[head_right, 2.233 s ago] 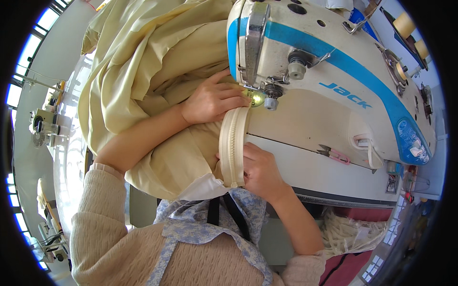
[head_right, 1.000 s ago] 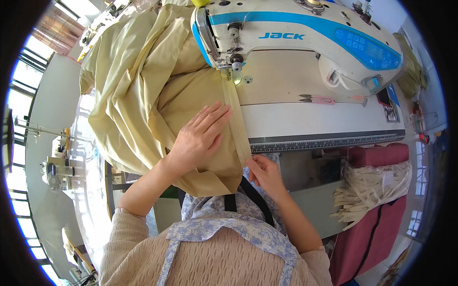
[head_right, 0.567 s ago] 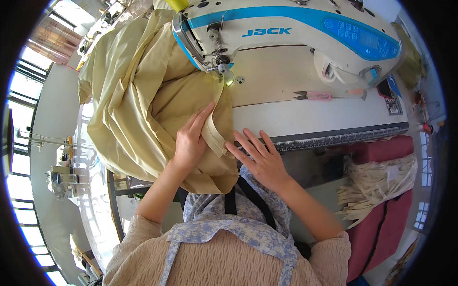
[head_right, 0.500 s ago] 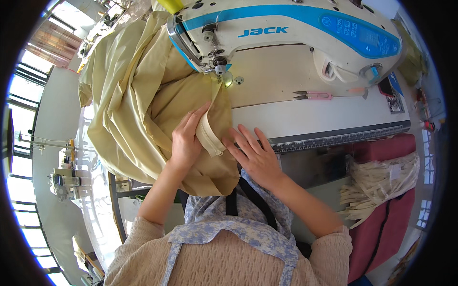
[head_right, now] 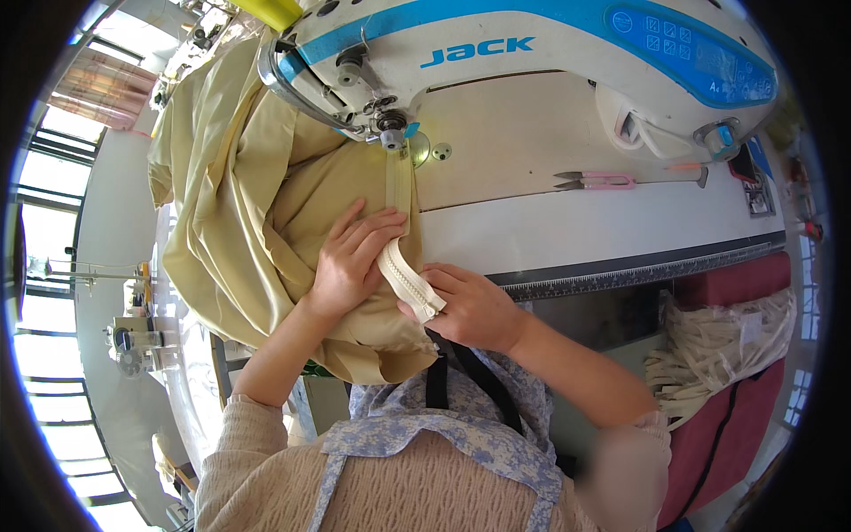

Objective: The person sews a zipper into a beige fabric item using a sewing machine. They align the zipper, guide the fabric under the needle, and trim excess thread with scissors. The person repeats the process on another section of the item.

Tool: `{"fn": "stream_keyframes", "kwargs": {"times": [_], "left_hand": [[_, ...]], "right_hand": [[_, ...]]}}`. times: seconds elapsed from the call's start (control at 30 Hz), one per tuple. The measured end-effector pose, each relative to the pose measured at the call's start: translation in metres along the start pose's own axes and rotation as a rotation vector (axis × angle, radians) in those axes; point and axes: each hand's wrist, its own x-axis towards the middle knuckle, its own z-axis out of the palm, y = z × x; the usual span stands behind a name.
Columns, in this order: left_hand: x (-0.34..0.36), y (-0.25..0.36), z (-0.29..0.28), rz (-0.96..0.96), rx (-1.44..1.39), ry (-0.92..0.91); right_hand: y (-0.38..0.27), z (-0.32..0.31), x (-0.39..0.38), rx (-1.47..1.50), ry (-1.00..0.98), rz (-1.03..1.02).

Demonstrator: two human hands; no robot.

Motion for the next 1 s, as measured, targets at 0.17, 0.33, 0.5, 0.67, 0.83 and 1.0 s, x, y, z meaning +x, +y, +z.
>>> {"fn": "stream_keyframes", "kwargs": {"times": [0.17,0.33,0.5,0.67,0.83,1.0], "left_hand": [[0.013,-0.007,-0.010,-0.063,-0.061,0.067],[0.020,-0.009,-0.006,0.110,0.058,-0.034],[0.015,-0.013,0.003,0.155,0.101,-0.037],[0.011,-0.018,0.008,0.173,0.096,-0.014],[0.009,-0.031,0.013,0.184,0.079,-0.012],[0.019,-0.054,0.019,0.203,0.083,-0.014]], "right_hand": [[0.004,-0.004,-0.004,0.053,-0.028,-0.026],[0.006,-0.006,-0.002,0.055,-0.036,-0.058],[0.007,-0.008,-0.001,0.050,-0.050,-0.050],[0.003,-0.010,0.002,0.048,-0.091,-0.017],[0.003,-0.012,0.012,0.026,-0.118,0.020],[0.010,-0.009,0.026,-0.015,-0.161,0.049]]}}
